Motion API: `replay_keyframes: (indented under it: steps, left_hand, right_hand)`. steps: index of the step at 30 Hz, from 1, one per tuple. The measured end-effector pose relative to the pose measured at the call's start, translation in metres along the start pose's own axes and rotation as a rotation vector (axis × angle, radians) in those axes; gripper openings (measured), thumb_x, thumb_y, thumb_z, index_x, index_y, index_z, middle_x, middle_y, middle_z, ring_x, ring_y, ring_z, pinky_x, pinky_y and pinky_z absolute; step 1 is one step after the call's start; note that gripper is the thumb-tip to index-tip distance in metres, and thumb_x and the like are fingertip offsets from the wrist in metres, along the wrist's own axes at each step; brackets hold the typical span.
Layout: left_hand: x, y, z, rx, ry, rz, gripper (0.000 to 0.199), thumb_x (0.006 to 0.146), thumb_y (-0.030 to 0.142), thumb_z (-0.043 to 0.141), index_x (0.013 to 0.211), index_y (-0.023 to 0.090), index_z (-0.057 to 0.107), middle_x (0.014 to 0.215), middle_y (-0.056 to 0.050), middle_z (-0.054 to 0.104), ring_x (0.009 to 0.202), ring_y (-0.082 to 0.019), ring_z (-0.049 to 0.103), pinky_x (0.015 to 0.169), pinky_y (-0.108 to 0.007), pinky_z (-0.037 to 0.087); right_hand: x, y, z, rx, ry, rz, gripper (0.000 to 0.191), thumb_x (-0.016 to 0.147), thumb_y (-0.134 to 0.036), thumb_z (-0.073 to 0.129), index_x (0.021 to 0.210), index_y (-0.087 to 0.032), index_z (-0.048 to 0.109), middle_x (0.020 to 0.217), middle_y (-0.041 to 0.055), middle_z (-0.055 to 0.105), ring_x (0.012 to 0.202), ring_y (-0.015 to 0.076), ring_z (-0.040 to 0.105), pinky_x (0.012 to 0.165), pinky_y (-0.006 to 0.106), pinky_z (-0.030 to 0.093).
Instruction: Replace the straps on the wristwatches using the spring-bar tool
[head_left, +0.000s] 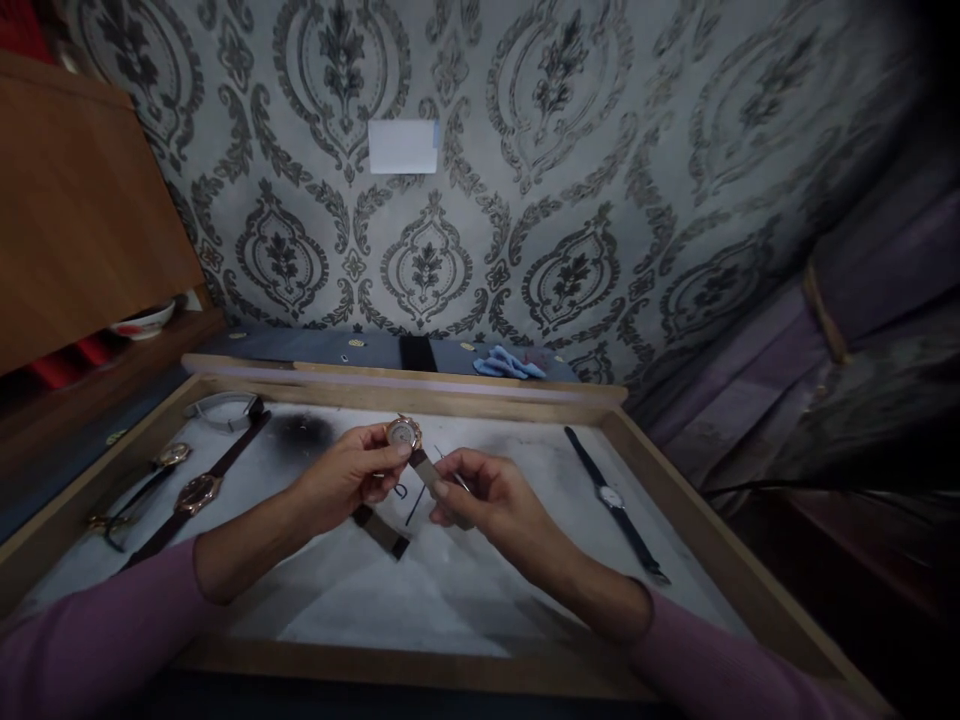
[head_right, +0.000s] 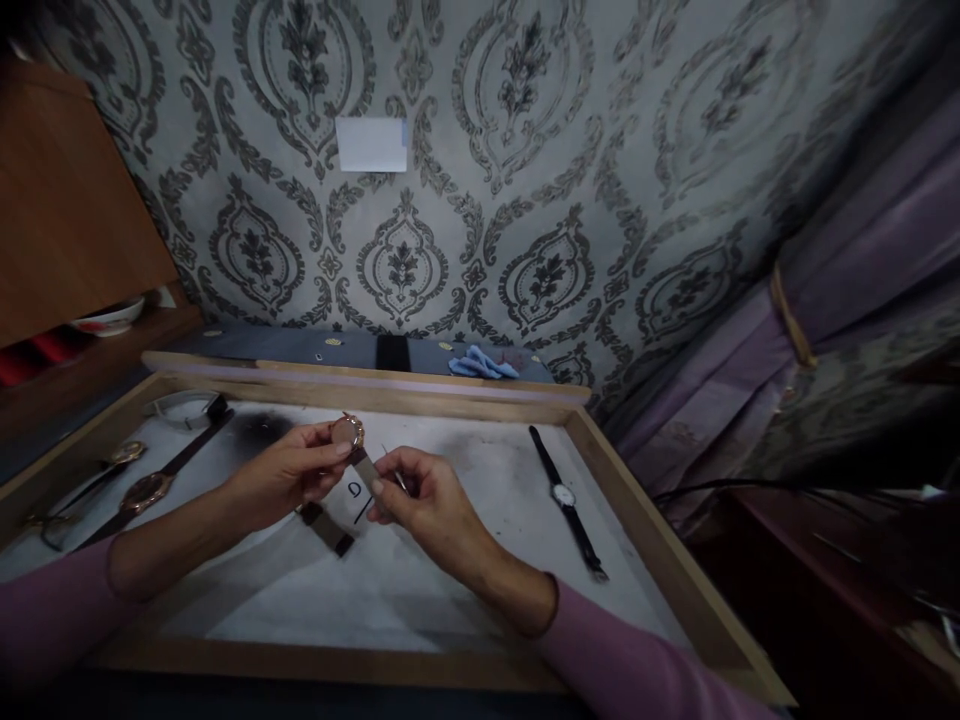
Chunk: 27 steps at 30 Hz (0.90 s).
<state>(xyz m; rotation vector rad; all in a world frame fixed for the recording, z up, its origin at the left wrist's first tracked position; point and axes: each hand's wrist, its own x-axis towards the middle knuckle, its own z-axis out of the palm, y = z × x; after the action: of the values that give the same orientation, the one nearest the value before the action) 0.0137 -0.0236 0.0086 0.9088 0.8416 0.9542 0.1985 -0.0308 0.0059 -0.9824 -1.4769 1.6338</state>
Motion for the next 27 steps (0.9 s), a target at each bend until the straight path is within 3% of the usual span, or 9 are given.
replay_keyframes:
  steps: [5,8,14,20,24,27]
  left_hand:
    - [-0.002,0.0,0.008,-0.112,0.066,0.066,0.025,0.073,0.026,0.075,0.084,0.015,0.056,0.077,-0.001,0.065,0.068,-0.01,0.061,0.06,-0.018,0.049]
    - [-0.003,0.004,0.009,-0.161,0.051,0.062,0.018,0.081,0.023,0.068,0.085,0.015,0.052,0.08,-0.007,0.071,0.074,-0.015,0.067,0.071,-0.026,0.053]
    - [-0.001,-0.002,0.007,-0.213,0.066,0.015,0.005,0.091,0.014,0.052,0.086,0.015,0.051,0.076,-0.009,0.073,0.068,-0.015,0.07,0.067,-0.026,0.055]
    - [0.004,-0.01,0.003,-0.233,0.125,-0.003,0.013,0.095,0.012,0.043,0.087,0.014,0.052,0.075,-0.009,0.072,0.07,-0.015,0.071,0.07,-0.027,0.057]
    - [0.003,-0.005,0.004,-0.157,0.153,-0.001,0.013,0.095,0.011,0.043,0.086,0.014,0.052,0.073,-0.008,0.071,0.066,-0.014,0.069,0.064,-0.024,0.055]
    - [0.004,0.0,0.003,-0.1,0.218,0.022,0.012,0.094,0.01,0.044,0.086,0.014,0.052,0.068,-0.005,0.069,0.061,-0.011,0.066,0.06,-0.021,0.052]
  right_hand:
    - [-0.002,0.001,0.005,-0.031,-0.074,0.0,0.032,0.07,-0.044,0.073,0.077,-0.016,0.057,0.068,-0.0023,0.058,0.06,0.0105,0.06,0.057,0.023,0.046]
    - [-0.003,0.003,0.005,-0.097,-0.101,-0.041,0.028,0.072,-0.04,0.072,0.075,-0.016,0.06,0.066,-0.0015,0.059,0.059,0.0098,0.057,0.056,0.023,0.044]
    - [-0.001,0.01,0.003,-0.092,-0.109,-0.005,0.026,0.075,-0.04,0.069,0.076,-0.015,0.062,0.06,-0.0009,0.063,0.055,0.0108,0.06,0.057,0.025,0.049]
    - [-0.002,0.01,0.002,-0.253,-0.093,-0.012,0.022,0.08,-0.036,0.061,0.079,-0.014,0.062,0.063,0.0018,0.064,0.059,0.0128,0.064,0.06,0.026,0.05]
    - [-0.008,0.01,0.004,-0.541,-0.115,-0.125,0.02,0.086,-0.031,0.054,0.078,-0.015,0.063,0.059,-0.0001,0.06,0.052,0.0107,0.055,0.052,0.023,0.042]
    - [-0.014,0.012,0.012,-0.827,-0.152,-0.231,0.017,0.084,-0.031,0.06,0.076,-0.016,0.063,0.063,0.0001,0.059,0.053,0.0109,0.051,0.051,0.024,0.037]
